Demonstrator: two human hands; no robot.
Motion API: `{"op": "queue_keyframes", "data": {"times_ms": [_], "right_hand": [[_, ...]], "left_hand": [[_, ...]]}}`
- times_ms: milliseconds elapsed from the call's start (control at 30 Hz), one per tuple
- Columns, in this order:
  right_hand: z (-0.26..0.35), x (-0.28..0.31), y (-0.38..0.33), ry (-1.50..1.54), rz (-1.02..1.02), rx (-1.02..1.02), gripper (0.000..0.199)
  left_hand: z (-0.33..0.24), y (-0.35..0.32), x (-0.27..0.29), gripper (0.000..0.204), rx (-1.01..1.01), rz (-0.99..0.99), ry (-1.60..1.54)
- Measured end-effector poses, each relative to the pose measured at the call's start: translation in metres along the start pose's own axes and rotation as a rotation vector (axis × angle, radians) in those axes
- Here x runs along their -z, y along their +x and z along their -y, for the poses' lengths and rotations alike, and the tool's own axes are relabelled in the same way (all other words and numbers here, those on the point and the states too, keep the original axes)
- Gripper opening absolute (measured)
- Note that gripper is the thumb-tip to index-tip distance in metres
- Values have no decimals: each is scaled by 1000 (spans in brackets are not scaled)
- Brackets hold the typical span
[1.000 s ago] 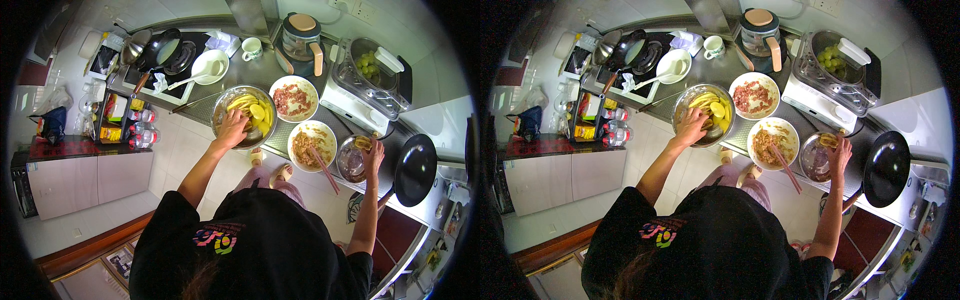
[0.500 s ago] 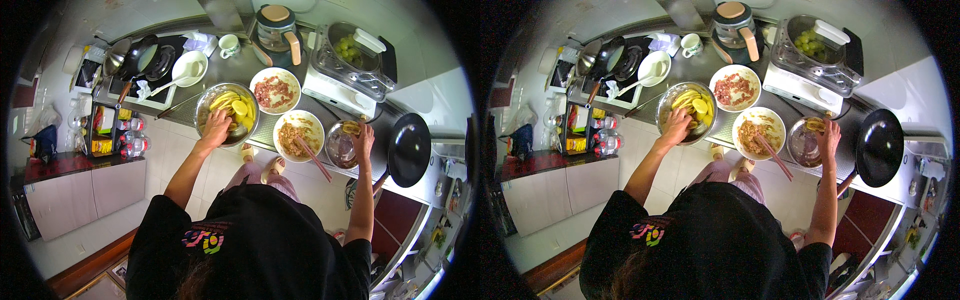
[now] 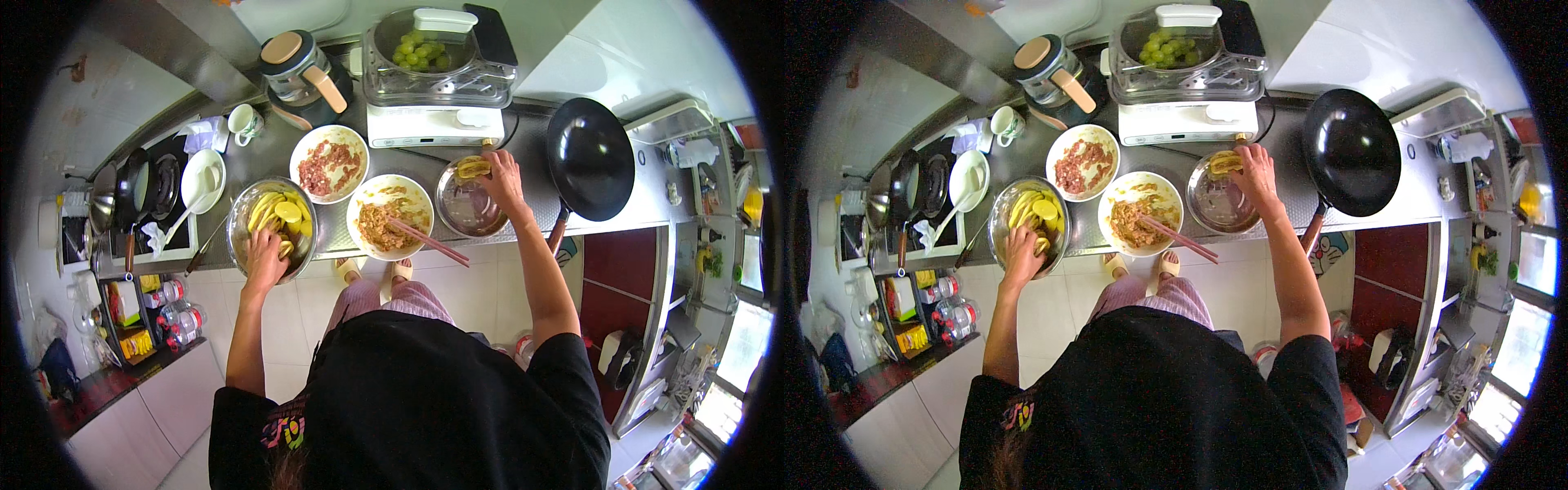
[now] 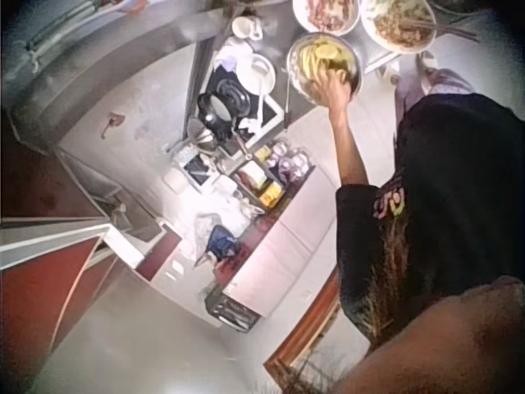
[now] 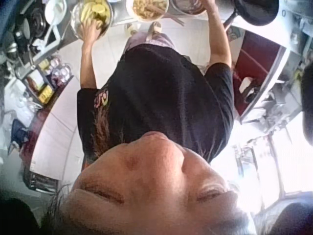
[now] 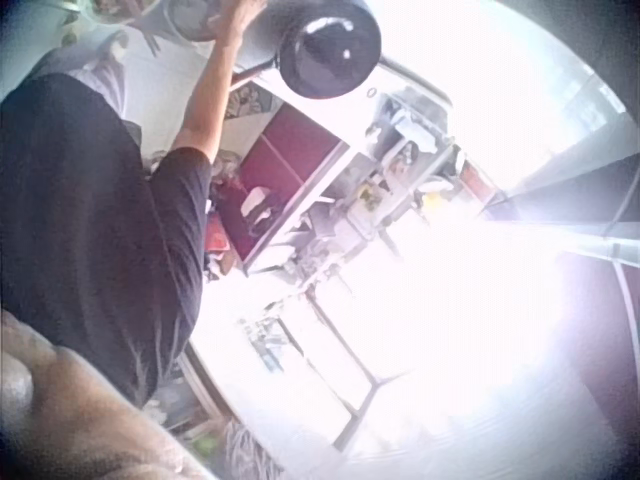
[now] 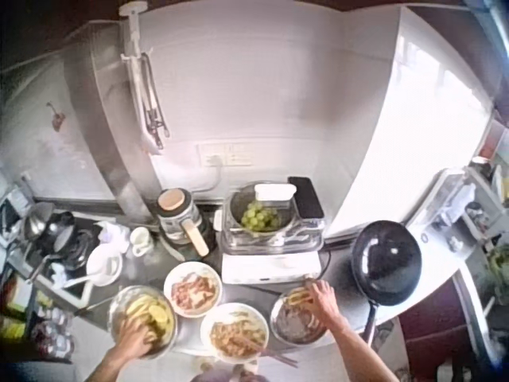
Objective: The person assembles food by placing a filling onto flatbread-like items using chopsticks, then folds and stacks them in a metal bowl. The person also briefly picks up a paper from the floor and wipes the chopsticks.
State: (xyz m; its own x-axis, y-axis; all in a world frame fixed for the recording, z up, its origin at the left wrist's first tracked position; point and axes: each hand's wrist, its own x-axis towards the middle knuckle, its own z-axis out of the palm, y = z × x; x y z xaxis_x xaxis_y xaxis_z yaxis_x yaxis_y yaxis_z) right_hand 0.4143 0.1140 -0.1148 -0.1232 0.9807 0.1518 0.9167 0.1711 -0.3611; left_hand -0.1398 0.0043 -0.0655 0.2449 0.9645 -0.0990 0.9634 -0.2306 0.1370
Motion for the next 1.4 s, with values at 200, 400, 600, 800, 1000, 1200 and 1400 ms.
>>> {"op": "queue_keyframes", "data": {"times_ms": [200,400,600,800,1000,1200,1400], "right_hand": [[-6,-2,0,27,6,8,55],[-5,1,3,163,12,-15,52],[-3,4,3,72,23,28,54],[-4,2,4,96,12,47,55],[-5,2,2,91,48,0,53],[-1,2,2,80,8,-8,55],[-2,9,1,156,5,21,50]], "left_hand": [[0,-4,-5,34,-5,7,-63],[6,1,-9,43,78,103,-112],[1,4,3,43,13,190,17],[1,23,15,41,85,278,-114],[-14,38,-10,41,87,129,-145],[-6,23,-39,41,190,64,-274],[-2,26,-36,34,283,99,-465]]}}
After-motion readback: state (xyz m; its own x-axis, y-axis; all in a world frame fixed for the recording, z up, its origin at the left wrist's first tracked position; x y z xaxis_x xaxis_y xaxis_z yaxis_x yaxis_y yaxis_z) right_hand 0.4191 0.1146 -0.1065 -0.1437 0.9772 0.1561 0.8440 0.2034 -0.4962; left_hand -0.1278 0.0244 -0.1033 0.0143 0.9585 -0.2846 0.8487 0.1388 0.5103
